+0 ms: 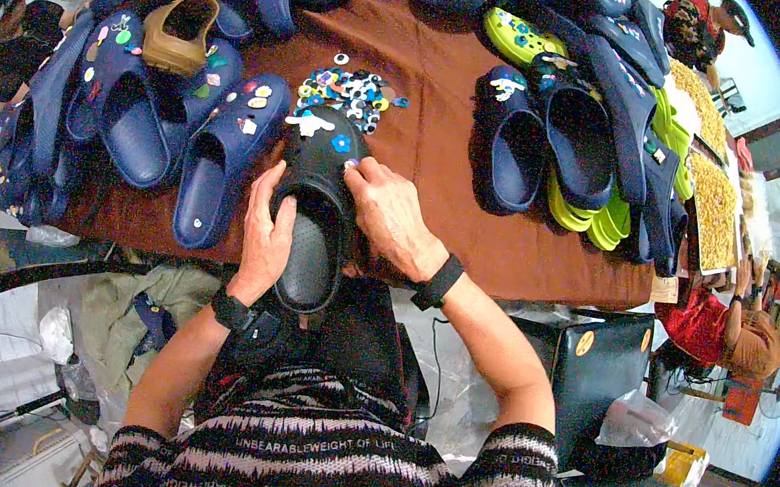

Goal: Attaching small decorative charms or badges to the surface of clogs.

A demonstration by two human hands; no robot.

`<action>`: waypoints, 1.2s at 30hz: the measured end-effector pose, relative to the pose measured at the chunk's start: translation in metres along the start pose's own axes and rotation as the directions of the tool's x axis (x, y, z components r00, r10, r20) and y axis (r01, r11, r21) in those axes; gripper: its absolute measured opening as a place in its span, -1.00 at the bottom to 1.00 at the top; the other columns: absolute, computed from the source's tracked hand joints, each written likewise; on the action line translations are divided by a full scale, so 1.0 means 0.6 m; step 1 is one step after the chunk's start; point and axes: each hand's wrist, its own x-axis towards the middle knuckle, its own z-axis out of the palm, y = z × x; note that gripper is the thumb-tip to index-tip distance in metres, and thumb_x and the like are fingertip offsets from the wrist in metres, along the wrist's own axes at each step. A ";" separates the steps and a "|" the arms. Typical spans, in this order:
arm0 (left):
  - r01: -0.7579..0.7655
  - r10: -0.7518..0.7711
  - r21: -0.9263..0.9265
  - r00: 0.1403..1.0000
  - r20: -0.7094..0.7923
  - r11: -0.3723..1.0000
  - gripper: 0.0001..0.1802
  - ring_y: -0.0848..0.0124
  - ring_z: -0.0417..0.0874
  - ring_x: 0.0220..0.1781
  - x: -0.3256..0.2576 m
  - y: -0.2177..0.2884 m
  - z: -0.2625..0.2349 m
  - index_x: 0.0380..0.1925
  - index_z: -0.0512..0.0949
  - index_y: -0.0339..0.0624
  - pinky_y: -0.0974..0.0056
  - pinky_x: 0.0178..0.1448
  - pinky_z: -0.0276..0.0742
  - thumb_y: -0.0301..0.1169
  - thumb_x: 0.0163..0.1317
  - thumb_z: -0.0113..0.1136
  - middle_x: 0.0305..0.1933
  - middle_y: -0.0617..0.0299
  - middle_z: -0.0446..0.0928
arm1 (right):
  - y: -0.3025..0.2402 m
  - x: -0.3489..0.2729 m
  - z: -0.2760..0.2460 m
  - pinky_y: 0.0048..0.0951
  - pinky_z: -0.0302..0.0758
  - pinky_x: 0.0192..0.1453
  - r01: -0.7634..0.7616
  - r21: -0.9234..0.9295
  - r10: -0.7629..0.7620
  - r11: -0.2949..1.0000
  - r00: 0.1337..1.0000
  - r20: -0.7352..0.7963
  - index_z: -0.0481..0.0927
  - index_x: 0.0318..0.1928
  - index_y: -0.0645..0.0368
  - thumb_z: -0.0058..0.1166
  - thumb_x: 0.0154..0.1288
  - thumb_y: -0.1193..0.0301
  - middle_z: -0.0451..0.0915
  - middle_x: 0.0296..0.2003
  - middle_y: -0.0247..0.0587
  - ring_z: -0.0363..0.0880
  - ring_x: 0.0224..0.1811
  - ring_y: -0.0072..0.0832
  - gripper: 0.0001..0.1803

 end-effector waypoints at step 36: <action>-0.392 0.394 0.188 0.919 0.029 0.900 -0.57 0.02 0.52 0.24 0.035 0.032 -0.005 0.01 0.58 -0.18 0.07 0.36 0.41 -0.78 0.19 0.02 0.13 0.00 0.53 | 0.123 0.096 0.069 0.02 0.54 -0.06 -0.508 0.123 0.513 0.853 0.858 -0.012 0.65 -0.18 0.17 0.24 0.29 0.16 0.71 -0.22 0.06 0.67 -0.10 0.04 -0.68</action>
